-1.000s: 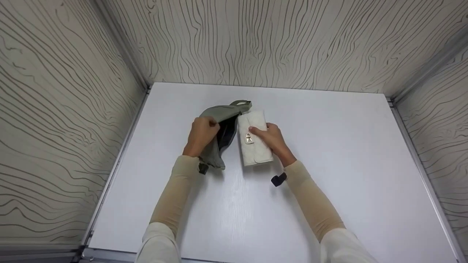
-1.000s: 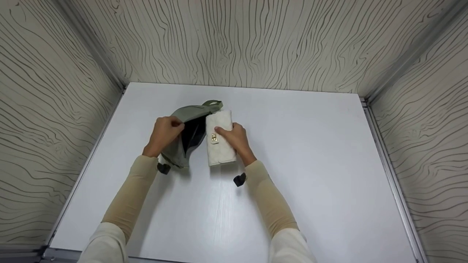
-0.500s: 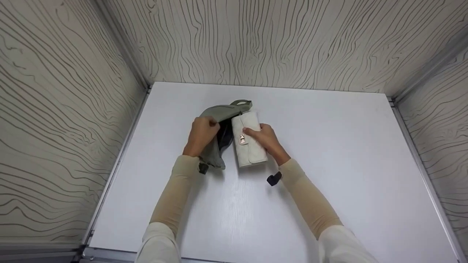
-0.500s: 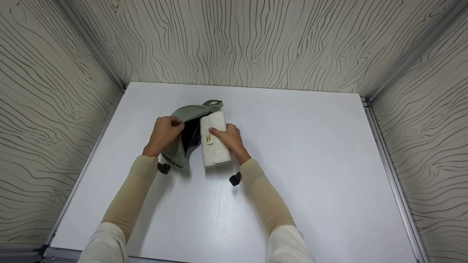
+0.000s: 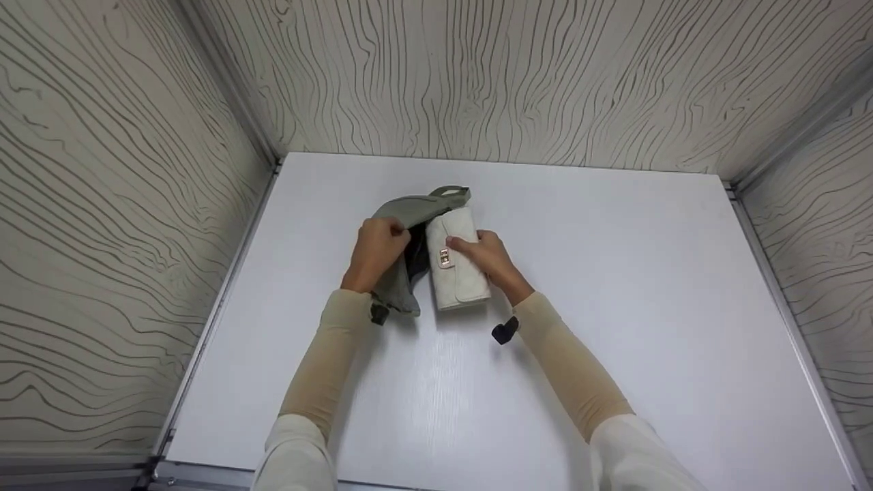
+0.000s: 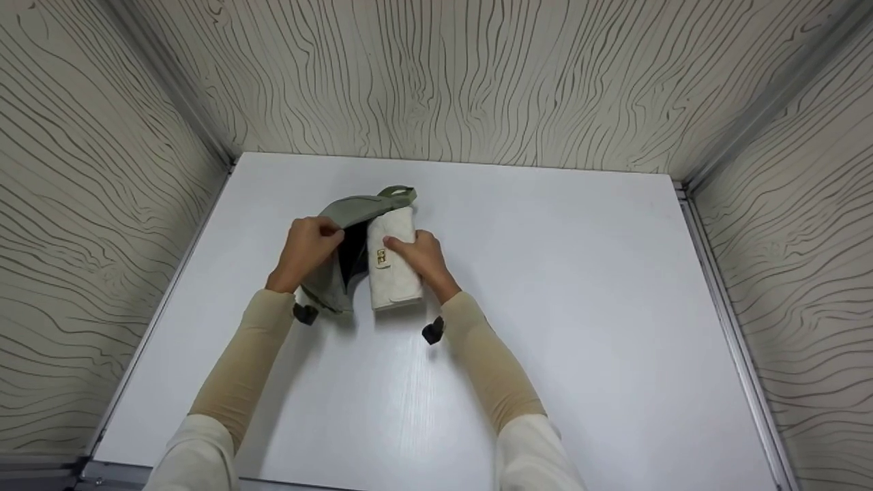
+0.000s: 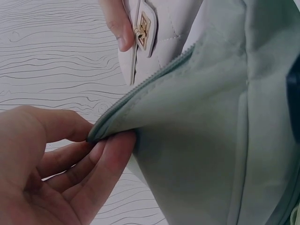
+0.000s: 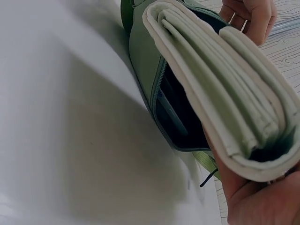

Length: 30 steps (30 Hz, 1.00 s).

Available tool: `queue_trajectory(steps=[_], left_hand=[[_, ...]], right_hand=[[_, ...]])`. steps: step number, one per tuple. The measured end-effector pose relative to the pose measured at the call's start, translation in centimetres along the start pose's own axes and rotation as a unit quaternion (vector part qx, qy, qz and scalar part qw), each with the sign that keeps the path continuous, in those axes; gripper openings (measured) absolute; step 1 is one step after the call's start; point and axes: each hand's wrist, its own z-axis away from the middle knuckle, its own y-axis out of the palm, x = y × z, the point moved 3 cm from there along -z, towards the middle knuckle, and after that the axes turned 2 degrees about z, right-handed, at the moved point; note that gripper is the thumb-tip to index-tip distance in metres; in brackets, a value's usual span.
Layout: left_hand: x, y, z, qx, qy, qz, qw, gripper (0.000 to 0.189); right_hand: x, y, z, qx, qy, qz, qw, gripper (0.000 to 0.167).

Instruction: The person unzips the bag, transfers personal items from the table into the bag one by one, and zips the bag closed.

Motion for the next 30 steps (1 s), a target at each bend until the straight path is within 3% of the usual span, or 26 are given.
queue_trajectory(steps=[9,16,25,30], left_hand=[[0.0,-0.1,0.0,0.005,0.006,0.000,1.0000,0.018],[0.2,-0.1,0.0,0.011,0.003,0.005,0.9999,0.017],[0.1,-0.1,0.1,0.011,0.021,-0.012,0.9997,0.016],[0.2,0.0,0.1,0.018,0.006,-0.010,0.9998,0.016]], right_hand=[[0.4,0.6,-0.4,0.007,0.001,-0.014,0.9999,0.043],[0.4,1.3,-0.8,0.022,0.006,-0.058,0.9980,0.038],[0.4,1.8,-1.0,0.026,0.015,-0.092,0.9953,0.043],[0.4,2.0,-1.1,0.022,0.022,-0.106,0.9939,0.046]])
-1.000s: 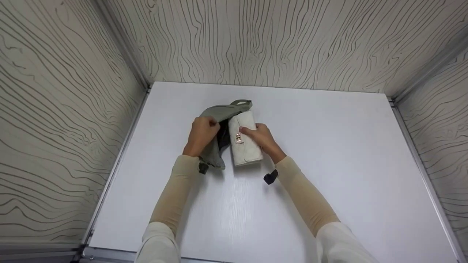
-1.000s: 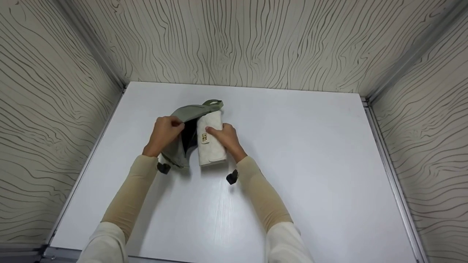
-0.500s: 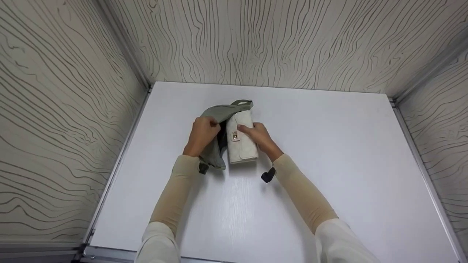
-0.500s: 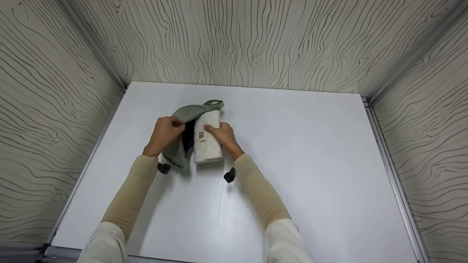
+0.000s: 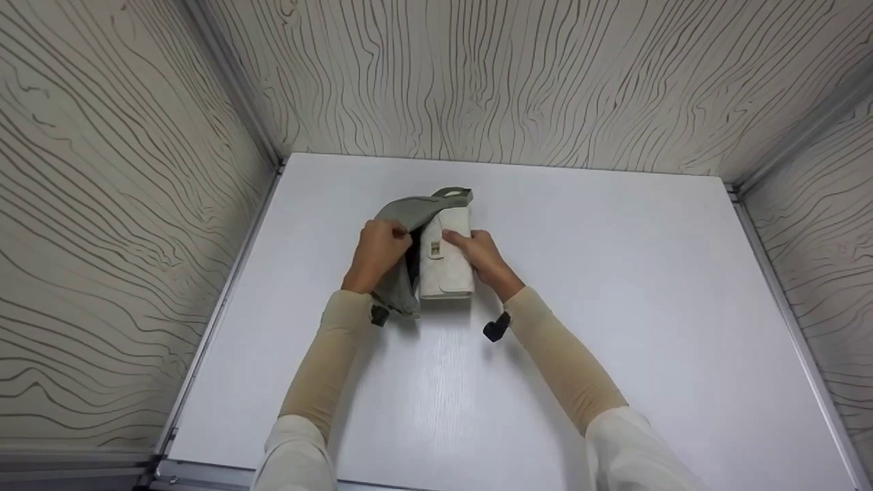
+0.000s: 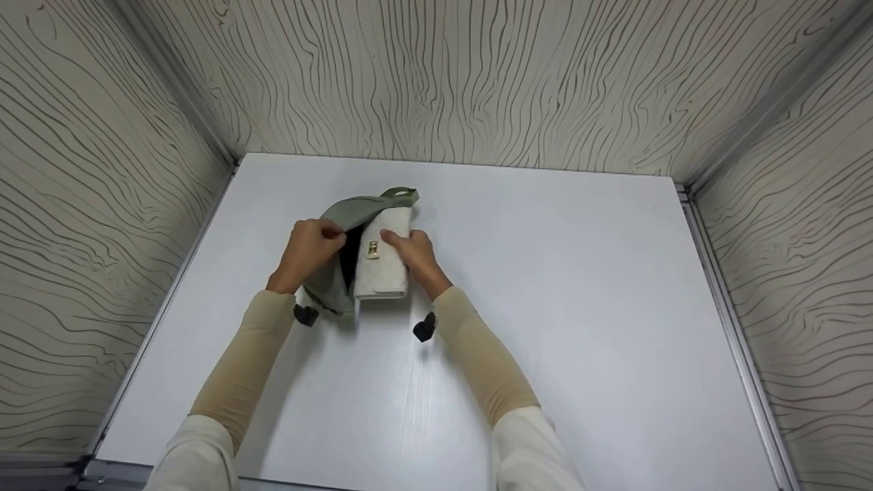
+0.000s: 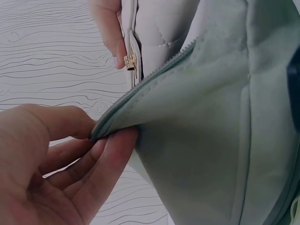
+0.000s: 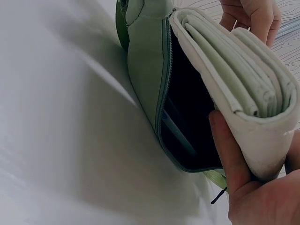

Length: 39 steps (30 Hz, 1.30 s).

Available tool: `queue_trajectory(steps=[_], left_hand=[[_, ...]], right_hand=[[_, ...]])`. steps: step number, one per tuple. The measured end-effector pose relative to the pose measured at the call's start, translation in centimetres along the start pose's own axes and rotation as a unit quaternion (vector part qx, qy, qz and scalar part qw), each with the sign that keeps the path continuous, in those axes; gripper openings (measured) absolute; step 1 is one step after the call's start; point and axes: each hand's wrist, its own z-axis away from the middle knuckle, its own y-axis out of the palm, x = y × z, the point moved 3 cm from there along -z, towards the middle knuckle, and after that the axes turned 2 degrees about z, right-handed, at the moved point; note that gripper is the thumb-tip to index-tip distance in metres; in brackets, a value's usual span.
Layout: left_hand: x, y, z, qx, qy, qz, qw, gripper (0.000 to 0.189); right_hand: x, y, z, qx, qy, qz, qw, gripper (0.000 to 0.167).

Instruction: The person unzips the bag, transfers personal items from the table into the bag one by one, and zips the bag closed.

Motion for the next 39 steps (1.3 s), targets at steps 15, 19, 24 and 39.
queue_trajectory(steps=[15,19,24,39], left_hand=[[0.16,0.19,-0.06,0.004,-0.020,0.002,0.9998,0.016],[0.17,0.23,-0.05,0.003,-0.019,0.005,0.9998,0.016],[0.15,0.23,0.09,0.004,-0.016,0.014,0.9998,0.017],[0.27,0.31,-0.05,0.005,-0.026,0.024,0.9994,0.017]], right_hand=[[-0.32,0.43,-0.40,-0.008,0.013,-0.046,0.9988,0.043],[-0.27,0.48,-0.47,-0.004,0.015,-0.048,0.9987,0.044],[-0.05,0.57,-0.44,0.000,0.026,-0.044,0.9987,0.044],[0.34,0.73,-0.78,-0.006,0.032,-0.056,0.9979,0.044]])
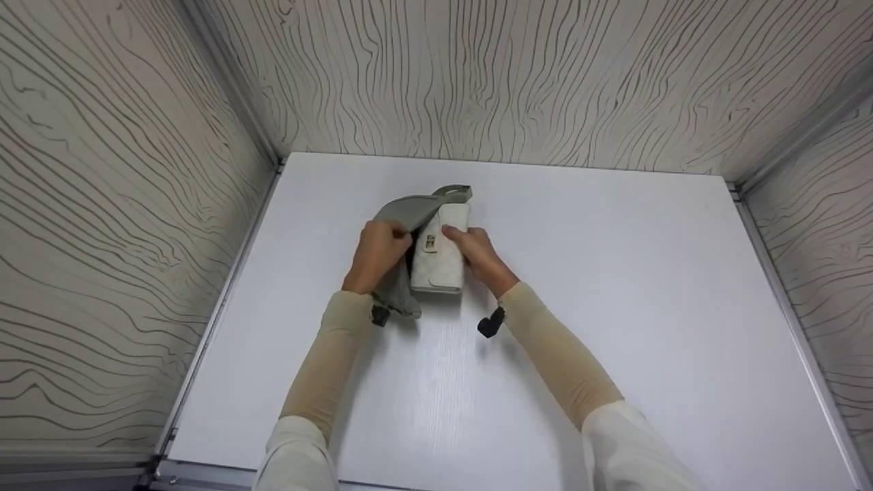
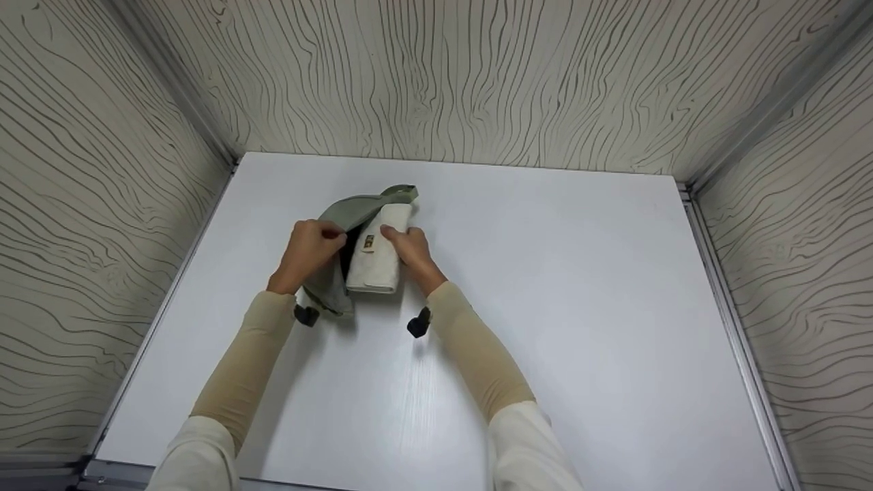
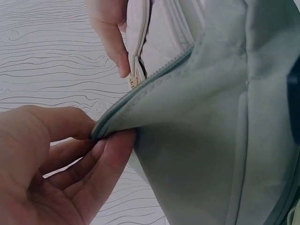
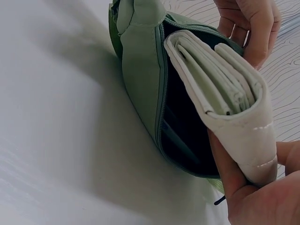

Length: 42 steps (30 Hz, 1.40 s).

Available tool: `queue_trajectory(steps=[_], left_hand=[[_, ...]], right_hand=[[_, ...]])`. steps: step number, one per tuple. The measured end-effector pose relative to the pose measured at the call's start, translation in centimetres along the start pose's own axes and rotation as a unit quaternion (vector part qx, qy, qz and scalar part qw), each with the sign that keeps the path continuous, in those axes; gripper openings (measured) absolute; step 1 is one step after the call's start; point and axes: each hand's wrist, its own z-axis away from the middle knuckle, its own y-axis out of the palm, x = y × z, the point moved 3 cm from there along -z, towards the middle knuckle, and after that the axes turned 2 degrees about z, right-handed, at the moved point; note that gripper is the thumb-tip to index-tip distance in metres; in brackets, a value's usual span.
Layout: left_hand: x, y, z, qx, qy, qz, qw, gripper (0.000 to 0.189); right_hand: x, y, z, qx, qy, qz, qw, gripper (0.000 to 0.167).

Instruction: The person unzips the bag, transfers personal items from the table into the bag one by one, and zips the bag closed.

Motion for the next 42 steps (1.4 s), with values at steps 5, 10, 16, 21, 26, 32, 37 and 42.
queue_trajectory(steps=[5,10,16,21,26,32,37,42], left_hand=[[0.0,-0.1,-0.1,0.001,-0.001,0.005,1.0000,0.017],[0.0,-0.1,-0.1,0.002,-0.004,0.005,1.0000,0.017],[-0.1,-0.2,-0.1,0.004,0.015,-0.004,0.9999,0.020],[-0.1,-0.2,-0.2,0.006,0.008,-0.010,0.9999,0.019],[-0.1,-0.2,-0.1,0.009,-0.003,-0.008,0.9999,0.018],[-0.1,-0.2,-0.1,0.005,0.002,-0.012,0.9999,0.018],[0.0,-0.2,-0.1,-0.002,0.009,-0.015,0.9998,0.018],[0.0,-0.2,-0.1,-0.007,0.013,-0.016,0.9998,0.017]], right_hand=[[0.2,0.3,0.0,0.004,-0.003,0.008,1.0000,0.049],[0.2,0.6,-0.1,0.012,-0.006,0.010,0.9999,0.050],[0.3,0.8,-0.2,0.011,0.000,0.022,0.9997,0.053],[0.3,1.1,-0.3,0.008,0.005,0.028,0.9996,0.054],[0.2,1.5,-0.2,0.011,0.007,0.021,0.9997,0.053],[0.1,1.8,-0.1,0.012,0.012,0.020,0.9997,0.053],[0.0,2.1,-0.1,0.008,0.025,0.009,0.9996,0.053],[-0.2,2.4,-0.1,0.009,0.026,-0.010,0.9996,0.051]])
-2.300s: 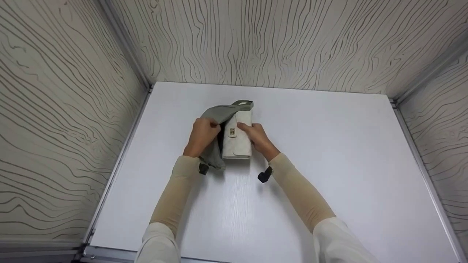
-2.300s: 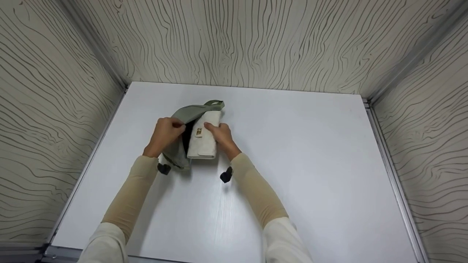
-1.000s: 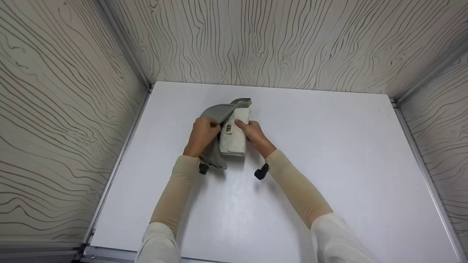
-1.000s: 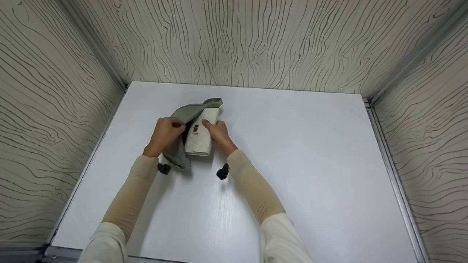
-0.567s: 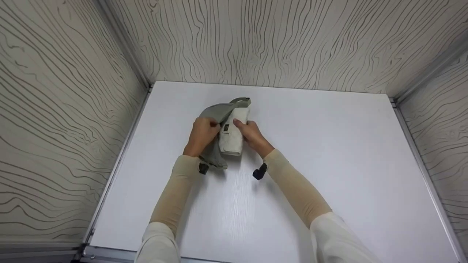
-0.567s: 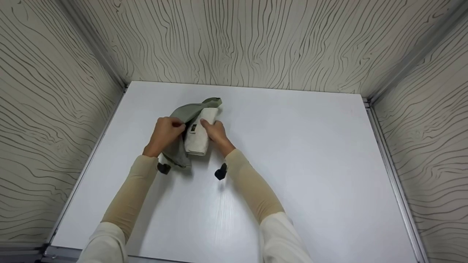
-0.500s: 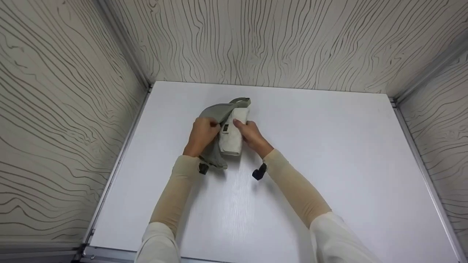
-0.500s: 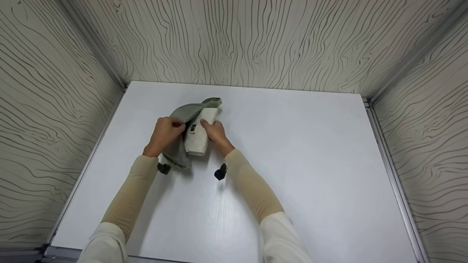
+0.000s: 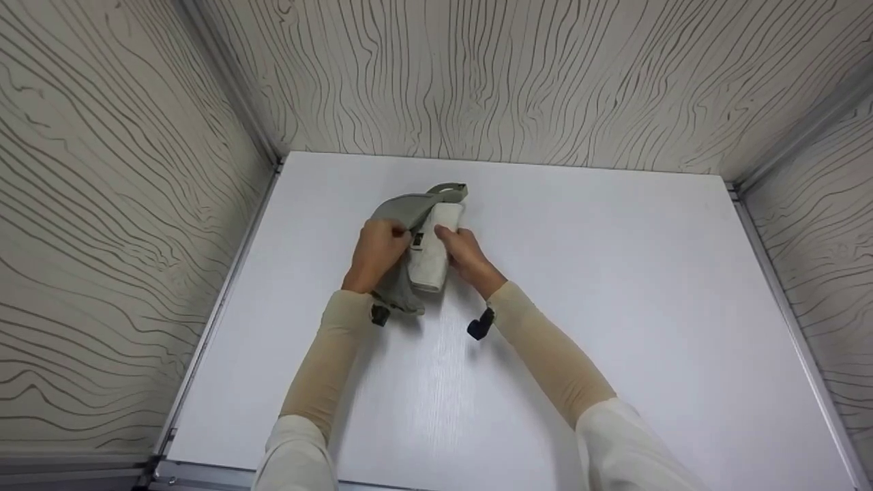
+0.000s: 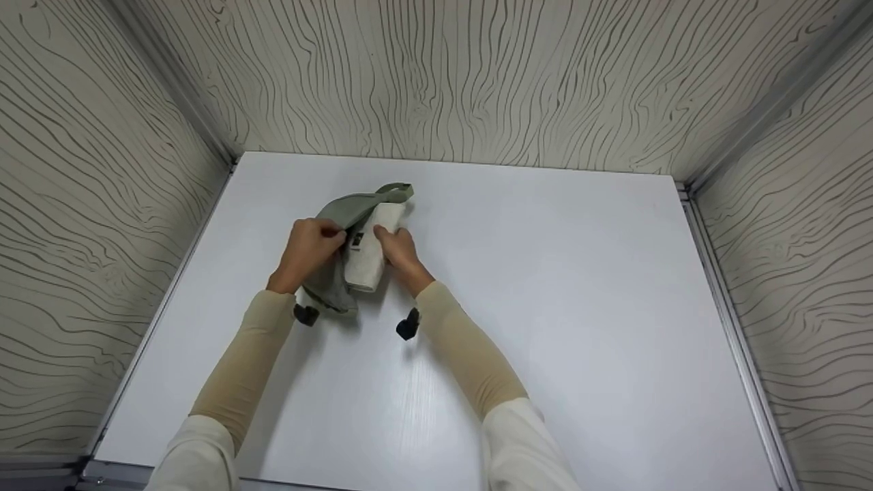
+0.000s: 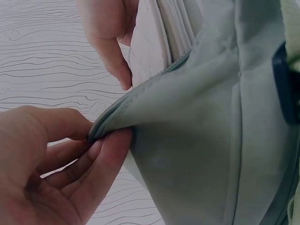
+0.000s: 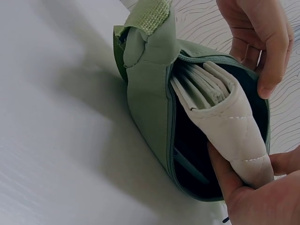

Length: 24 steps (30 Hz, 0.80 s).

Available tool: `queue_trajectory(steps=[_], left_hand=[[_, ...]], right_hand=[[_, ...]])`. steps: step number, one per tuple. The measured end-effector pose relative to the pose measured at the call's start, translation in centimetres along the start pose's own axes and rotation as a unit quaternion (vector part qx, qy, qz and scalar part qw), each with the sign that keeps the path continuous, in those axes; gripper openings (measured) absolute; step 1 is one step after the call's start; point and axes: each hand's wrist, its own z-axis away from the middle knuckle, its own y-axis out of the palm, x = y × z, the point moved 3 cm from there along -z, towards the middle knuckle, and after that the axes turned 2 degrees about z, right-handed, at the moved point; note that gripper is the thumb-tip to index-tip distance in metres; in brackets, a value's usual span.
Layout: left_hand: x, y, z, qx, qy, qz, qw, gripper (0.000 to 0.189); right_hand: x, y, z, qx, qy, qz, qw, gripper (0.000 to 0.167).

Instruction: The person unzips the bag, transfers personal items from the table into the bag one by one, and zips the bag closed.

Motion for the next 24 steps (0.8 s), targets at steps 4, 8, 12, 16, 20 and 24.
queue_trajectory(steps=[4,8,12,16,20,24], left_hand=[[0.03,0.10,0.09,-0.008,0.006,-0.011,0.9999,0.016],[0.06,0.23,0.16,-0.016,0.012,-0.024,0.9995,0.018],[-0.03,0.22,0.17,-0.021,0.020,-0.030,0.9991,0.019],[-0.16,0.20,0.14,-0.022,0.025,-0.031,0.9989,0.022],[-0.11,0.28,0.12,-0.022,0.022,-0.028,0.9991,0.025],[-0.05,0.35,0.09,-0.025,0.020,-0.023,0.9992,0.027]], right_hand=[[-0.26,0.12,-0.06,0.012,-0.002,-0.020,0.9997,0.050],[-0.46,0.15,-0.14,0.020,-0.001,-0.029,0.9994,0.050],[-0.49,0.22,-0.22,0.023,0.000,-0.040,0.9989,0.049],[-0.47,0.31,-0.30,0.023,0.003,-0.049,0.9986,0.050],[-0.54,0.26,-0.25,0.017,0.012,-0.041,0.9990,0.049],[-0.61,0.13,-0.21,0.009,0.017,-0.031,0.9993,0.048]])
